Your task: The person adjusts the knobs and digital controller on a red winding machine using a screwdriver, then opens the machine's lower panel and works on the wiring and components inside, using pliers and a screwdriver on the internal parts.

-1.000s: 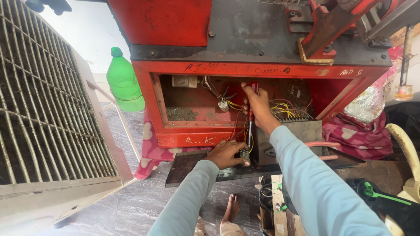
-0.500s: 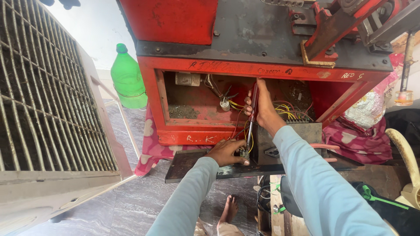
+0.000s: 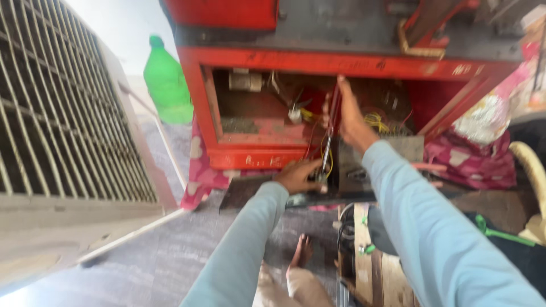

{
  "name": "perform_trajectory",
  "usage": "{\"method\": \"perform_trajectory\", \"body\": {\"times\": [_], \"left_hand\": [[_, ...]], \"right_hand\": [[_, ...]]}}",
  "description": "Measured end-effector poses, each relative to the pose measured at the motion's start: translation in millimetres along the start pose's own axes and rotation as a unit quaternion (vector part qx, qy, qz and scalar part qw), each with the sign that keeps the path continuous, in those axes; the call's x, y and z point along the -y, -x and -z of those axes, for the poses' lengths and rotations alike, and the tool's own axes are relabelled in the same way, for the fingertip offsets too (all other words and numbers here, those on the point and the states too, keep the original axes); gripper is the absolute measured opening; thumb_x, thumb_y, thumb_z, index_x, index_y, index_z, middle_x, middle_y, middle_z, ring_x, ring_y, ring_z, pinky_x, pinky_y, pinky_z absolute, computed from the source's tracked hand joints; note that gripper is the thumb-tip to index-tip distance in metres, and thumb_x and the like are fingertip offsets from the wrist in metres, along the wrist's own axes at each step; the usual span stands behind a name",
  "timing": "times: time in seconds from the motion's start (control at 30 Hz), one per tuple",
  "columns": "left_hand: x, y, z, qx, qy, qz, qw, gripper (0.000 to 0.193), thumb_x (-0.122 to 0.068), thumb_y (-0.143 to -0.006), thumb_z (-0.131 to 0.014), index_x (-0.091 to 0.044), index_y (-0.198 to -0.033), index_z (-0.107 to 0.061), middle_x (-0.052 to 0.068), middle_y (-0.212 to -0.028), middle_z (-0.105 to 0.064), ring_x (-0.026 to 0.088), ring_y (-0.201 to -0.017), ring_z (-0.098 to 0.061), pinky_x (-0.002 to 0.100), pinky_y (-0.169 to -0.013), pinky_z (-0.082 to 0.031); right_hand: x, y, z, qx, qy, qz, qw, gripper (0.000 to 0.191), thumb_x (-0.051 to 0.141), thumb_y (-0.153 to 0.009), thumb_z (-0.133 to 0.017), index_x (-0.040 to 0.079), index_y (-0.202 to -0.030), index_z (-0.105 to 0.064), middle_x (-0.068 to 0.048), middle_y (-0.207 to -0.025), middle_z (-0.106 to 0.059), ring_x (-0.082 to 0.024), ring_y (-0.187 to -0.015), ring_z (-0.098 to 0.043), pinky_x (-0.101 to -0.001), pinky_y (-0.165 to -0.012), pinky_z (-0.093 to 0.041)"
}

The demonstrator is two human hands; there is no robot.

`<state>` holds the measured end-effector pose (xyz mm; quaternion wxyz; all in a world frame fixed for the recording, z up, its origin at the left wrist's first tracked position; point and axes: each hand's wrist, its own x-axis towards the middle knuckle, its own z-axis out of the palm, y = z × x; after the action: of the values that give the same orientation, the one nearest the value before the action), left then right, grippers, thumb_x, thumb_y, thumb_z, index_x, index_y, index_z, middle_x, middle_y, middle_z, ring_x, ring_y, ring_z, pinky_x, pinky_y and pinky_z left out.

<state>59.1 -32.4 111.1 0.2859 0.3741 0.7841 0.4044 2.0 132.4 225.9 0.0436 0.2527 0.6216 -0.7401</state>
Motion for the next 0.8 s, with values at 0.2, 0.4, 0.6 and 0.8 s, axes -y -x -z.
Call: {"method": "perform_trajectory", "body": {"times": [0.2,0.4,0.6,0.8], "left_hand": [[-8.8,-1.1,5.5,0.007,-0.022,0.011,1.0,0.088,-0.06,-0.078,-0.075,-0.023,-0.151,-0.042,0.014,-0.144,-0.056,0.036,-0.137,-0.046,0.051,-0.114,-0.03],[-11.8,4.6,6.9,0.031,-0.028,0.019,0.999,0.063,-0.06,-0.079,-0.072,-0.026,-0.13,-0.058,0.01,-0.125,-0.068,0.031,-0.125,-0.059,0.049,-0.109,-0.036],[-1.8,1.3,1.8,-0.003,-0.016,0.007,1.0,0.07,-0.059,-0.077,-0.077,-0.023,-0.133,-0.056,0.011,-0.129,-0.065,0.033,-0.125,-0.056,0.05,-0.108,-0.034],[3.9,-0.9,-0.6,-0.019,0.015,0.009,1.0,0.079,-0.058,-0.07,-0.081,-0.025,-0.137,-0.053,0.011,-0.128,-0.065,0.032,-0.125,-0.057,0.049,-0.108,-0.036]], "right_hand": [[-15.2,6.6,1.8,-0.054,0.04,0.086,0.994,0.038,0.043,-0.103,-0.054,0.012,-0.12,-0.041,-0.004,-0.093,-0.059,-0.013,-0.066,-0.061,-0.0319,-0.058,-0.054],[-21.2,10.4,4.6,0.019,0.052,0.091,0.994,0.036,0.04,-0.101,-0.058,0.012,-0.121,-0.052,-0.003,-0.089,-0.061,-0.012,-0.064,-0.059,-0.0299,-0.055,-0.05],[-18.4,-1.1,15.9,-0.008,-0.1,0.02,0.995,0.041,0.051,-0.101,-0.059,0.012,-0.11,-0.055,0.0,-0.08,-0.054,-0.012,-0.058,-0.052,-0.0288,-0.05,-0.043],[-21.9,-10.2,22.0,-0.014,-0.122,0.04,0.992,0.046,0.055,-0.098,-0.06,0.015,-0.102,-0.038,-0.001,-0.079,-0.053,-0.012,-0.058,-0.051,-0.0287,-0.049,-0.043]]}}
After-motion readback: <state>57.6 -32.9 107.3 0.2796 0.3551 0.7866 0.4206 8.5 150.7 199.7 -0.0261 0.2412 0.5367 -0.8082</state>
